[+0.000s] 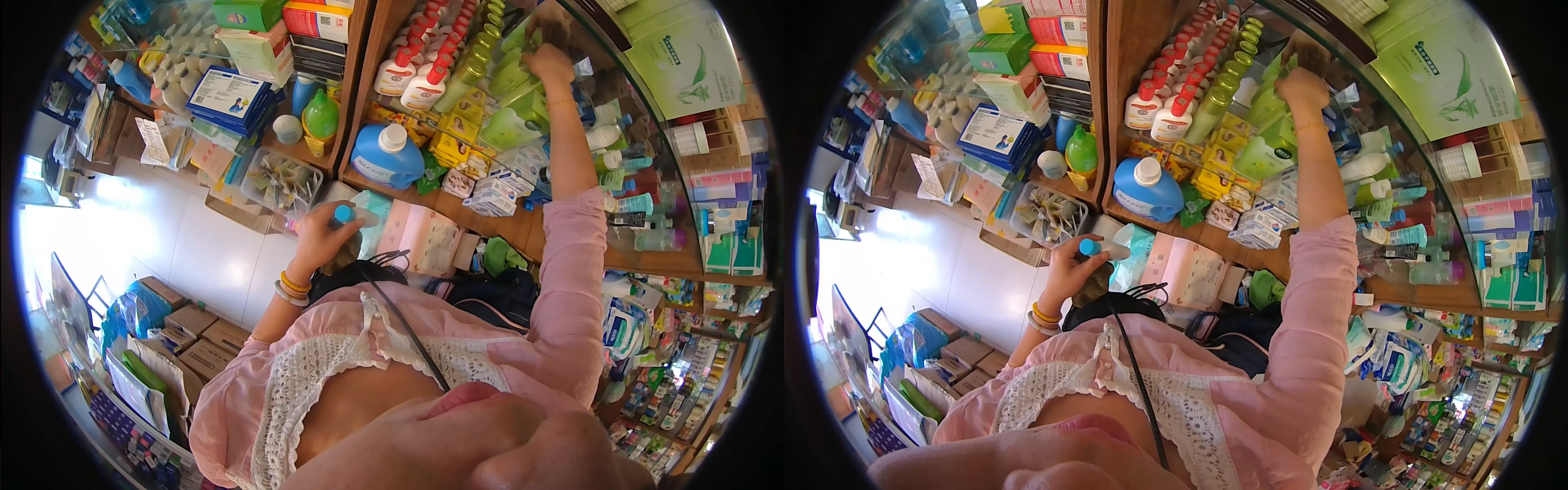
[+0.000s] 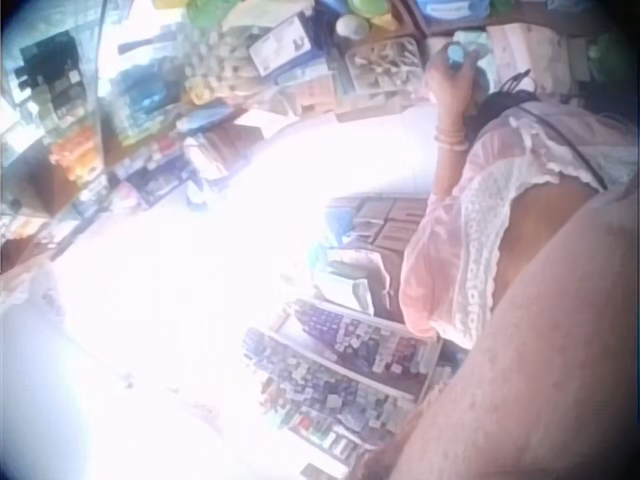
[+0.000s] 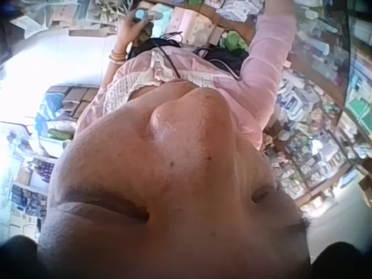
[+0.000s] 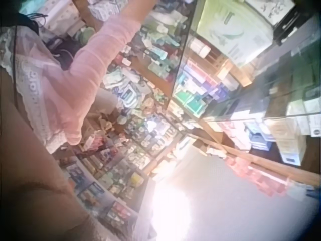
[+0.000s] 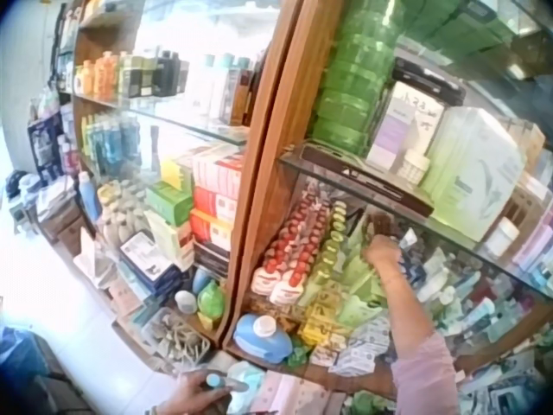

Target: The person wipes various personal care and cleaning product containers on crowded shelves using a cloth. They pick up bottles and boxes, wipe them, and place them back on the shelves.

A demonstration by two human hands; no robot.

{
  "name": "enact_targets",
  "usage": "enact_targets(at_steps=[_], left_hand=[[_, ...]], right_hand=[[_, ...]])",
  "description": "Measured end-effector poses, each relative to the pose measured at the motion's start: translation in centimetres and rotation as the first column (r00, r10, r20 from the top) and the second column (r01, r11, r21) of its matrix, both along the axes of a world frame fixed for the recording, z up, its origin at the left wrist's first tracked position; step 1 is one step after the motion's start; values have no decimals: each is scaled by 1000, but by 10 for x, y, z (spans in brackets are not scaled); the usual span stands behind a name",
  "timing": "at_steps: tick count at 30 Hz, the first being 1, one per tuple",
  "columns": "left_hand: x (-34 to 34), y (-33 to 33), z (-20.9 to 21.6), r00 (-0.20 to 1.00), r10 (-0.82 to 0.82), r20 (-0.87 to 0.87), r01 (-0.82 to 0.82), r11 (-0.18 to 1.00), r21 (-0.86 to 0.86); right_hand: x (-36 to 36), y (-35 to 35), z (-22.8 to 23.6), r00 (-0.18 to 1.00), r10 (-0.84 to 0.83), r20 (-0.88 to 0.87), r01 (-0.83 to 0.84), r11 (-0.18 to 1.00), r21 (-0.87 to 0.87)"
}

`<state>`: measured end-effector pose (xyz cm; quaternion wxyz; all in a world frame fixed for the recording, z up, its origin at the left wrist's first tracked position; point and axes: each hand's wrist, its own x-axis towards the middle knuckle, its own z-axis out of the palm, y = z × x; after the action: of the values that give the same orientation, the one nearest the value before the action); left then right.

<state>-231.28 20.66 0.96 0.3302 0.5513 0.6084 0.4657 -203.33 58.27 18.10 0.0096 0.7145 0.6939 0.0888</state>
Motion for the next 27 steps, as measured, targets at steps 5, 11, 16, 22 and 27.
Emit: enact_targets(at_steps=[5,11,16,22,27], left_hand=[[-4,-1,-2,1000,17,5,-17,999,-27],[-7,-1,0,1000,22,13,-22,1000,-12],[-10,-2,0,1000,20,5,-20,1000,-9],[-13,-3,-3,1000,21,-18,-21,1000,1],[-11,-1,-4,1000,-4,-17,4,1000,2]], right_hand=[[-49,-39,2,878,452,-156,-440,891,110],[-71,-58,-10,853,302,-425,-453,832,-320],[-64,-52,-14,819,214,-532,-451,814,-367],[-41,-50,-7,900,195,-390,-373,806,-459],[-30,-43,-19,859,208,-467,-412,823,-391]])
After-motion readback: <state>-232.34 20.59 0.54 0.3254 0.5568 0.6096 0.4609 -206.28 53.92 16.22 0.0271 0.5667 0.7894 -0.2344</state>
